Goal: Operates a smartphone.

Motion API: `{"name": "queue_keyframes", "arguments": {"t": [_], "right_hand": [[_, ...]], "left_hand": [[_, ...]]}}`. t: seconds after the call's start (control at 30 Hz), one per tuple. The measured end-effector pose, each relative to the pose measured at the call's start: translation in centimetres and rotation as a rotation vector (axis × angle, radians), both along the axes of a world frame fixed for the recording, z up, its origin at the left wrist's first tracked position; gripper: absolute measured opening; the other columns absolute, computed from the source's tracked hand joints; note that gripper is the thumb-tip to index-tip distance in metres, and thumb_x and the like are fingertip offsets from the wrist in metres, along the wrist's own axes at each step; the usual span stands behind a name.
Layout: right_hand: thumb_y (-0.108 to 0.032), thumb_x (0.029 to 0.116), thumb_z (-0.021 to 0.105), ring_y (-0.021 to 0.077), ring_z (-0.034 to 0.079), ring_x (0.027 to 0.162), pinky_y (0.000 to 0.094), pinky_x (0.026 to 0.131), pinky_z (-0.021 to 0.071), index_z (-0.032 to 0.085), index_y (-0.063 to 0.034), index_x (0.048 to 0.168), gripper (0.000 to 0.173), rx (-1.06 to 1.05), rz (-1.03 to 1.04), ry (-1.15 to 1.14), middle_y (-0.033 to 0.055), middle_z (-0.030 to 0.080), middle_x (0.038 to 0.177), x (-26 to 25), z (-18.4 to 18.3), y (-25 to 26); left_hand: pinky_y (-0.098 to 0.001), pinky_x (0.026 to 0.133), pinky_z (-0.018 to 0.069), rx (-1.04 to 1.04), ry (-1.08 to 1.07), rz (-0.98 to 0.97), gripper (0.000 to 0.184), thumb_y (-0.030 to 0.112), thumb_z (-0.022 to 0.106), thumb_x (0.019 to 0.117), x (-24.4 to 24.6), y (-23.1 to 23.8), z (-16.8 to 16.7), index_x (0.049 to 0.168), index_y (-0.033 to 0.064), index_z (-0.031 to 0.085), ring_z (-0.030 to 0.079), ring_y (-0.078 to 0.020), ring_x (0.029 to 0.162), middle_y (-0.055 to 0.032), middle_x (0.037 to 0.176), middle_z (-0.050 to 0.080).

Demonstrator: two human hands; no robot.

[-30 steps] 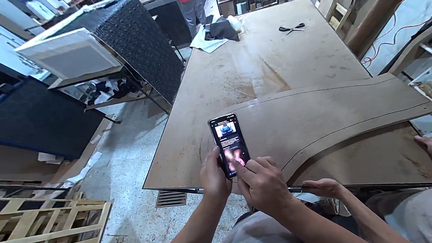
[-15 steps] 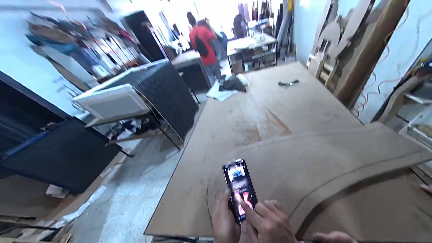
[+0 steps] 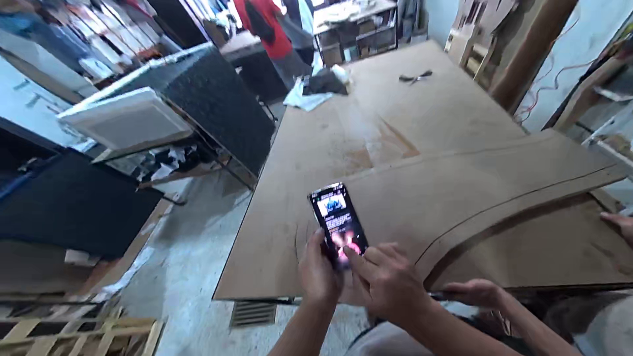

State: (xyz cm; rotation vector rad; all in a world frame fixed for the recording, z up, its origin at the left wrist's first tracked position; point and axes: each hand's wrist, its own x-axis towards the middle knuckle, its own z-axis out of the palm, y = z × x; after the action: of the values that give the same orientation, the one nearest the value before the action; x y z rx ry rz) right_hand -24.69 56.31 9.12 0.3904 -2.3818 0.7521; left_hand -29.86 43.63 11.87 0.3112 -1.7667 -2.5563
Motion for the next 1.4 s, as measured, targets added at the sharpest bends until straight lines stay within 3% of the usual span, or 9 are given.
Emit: {"name": "queue_keyframes", "arguments": {"t": [0.33,0.6,0.7,0.87,1.4], "right_hand": [[-0.027,0.0996,0.055,0.0131,0.057,0.075,0.0340,0.078,0.0467,0.075,-0.0212,0.127,0.034,0.005,-0.017,0.033,-0.0044,0.061,0.075,0.2,-0.2,-0.1],[-0.027,0.1008,0.055,0.0149,0.060,0.078,0.0358,0.080,0.0496,0.072,-0.0194,0.132,0.036,-0.031,-0.030,0.011,-0.0028,0.064,0.079,0.1,0.2,0.6],[-0.026,0.1008,0.056,0.0156,0.061,0.080,0.0367,0.081,0.0505,0.072,-0.0187,0.132,0.036,-0.048,-0.073,0.018,-0.0020,0.066,0.081,-0.2,0.7,1.5],[-0.027,0.1010,0.055,0.0146,0.058,0.076,0.0358,0.080,0.0480,0.073,-0.0204,0.131,0.035,-0.022,-0.005,0.029,-0.0027,0.061,0.077,0.2,0.2,0.4],[-0.026,0.1015,0.054,0.0150,0.058,0.079,0.0355,0.082,0.0475,0.073,-0.0220,0.130,0.035,-0.005,0.027,0.035,-0.0027,0.062,0.080,-0.4,-0.1,0.1]], "left_hand": [[-0.0435,0.086,0.0612,0.009,0.027,-0.031,0.047,0.039,0.034,0.1116,0.2,0.1,0.0,0.128,0.0074,0.064,0.073,-0.0229,0.100,-0.0142,0.111,0.073],[-0.0456,0.083,0.0617,0.025,0.050,-0.018,0.045,0.036,0.035,0.1116,0.1,-0.4,0.0,0.126,0.0059,0.064,0.073,-0.0243,0.096,-0.0154,0.107,0.073],[-0.0481,0.086,0.0615,0.046,0.060,-0.040,0.046,0.036,0.033,0.1119,0.1,-0.6,0.0,0.127,0.0054,0.064,0.073,-0.0258,0.100,-0.0166,0.111,0.073],[-0.0449,0.085,0.0618,0.047,0.054,-0.032,0.045,0.037,0.034,0.1118,0.1,-0.6,0.0,0.125,0.0056,0.064,0.073,-0.0241,0.098,-0.0156,0.109,0.073],[-0.0448,0.087,0.0607,0.049,0.033,-0.018,0.043,0.036,0.037,0.1112,-0.1,-0.2,-0.2,0.128,0.0063,0.063,0.073,-0.0240,0.101,-0.0150,0.111,0.072]]}}
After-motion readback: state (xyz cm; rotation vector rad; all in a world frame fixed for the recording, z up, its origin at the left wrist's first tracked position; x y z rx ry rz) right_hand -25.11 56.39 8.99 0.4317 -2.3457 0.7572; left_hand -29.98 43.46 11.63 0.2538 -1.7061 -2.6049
